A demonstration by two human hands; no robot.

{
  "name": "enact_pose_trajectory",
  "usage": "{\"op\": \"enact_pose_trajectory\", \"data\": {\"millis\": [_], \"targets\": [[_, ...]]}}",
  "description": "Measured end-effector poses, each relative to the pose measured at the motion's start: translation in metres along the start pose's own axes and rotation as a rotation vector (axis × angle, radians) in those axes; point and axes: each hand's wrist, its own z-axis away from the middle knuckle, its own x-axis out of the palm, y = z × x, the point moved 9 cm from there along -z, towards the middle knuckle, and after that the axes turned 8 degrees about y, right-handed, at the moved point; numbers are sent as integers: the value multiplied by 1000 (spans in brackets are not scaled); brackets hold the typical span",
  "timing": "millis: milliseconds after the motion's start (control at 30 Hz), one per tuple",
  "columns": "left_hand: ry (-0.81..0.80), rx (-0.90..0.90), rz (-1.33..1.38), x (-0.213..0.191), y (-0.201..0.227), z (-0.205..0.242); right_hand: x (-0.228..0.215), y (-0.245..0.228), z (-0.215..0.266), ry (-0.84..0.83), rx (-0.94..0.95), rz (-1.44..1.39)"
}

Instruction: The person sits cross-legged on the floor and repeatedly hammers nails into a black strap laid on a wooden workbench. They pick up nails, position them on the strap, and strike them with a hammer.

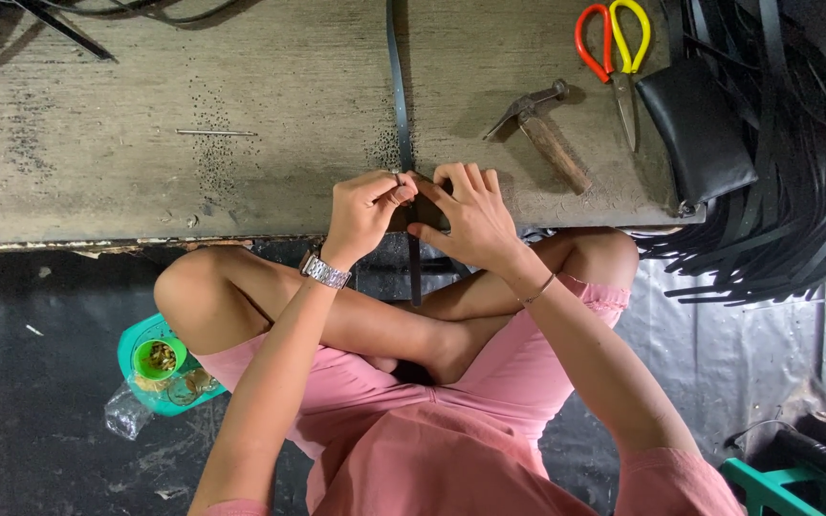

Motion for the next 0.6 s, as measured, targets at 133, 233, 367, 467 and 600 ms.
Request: {"op": "enact_pose_trajectory", "data": {"millis": [133, 233, 367, 467, 600], "targets": [[-4, -9, 20, 0, 1, -1, 0, 0, 0, -5, 3, 1], [-13, 37, 20, 2, 5, 0, -2, -1, -1, -20, 6, -1], [-25, 38, 28, 3, 0, 3, -5, -3, -3, -26, 8, 8], [-45, 48, 31, 5, 2, 3, -5, -4, -3, -33, 14, 14], [-83, 50, 46, 8, 0, 4, -2, -2, -1, -27, 19, 18]]}}
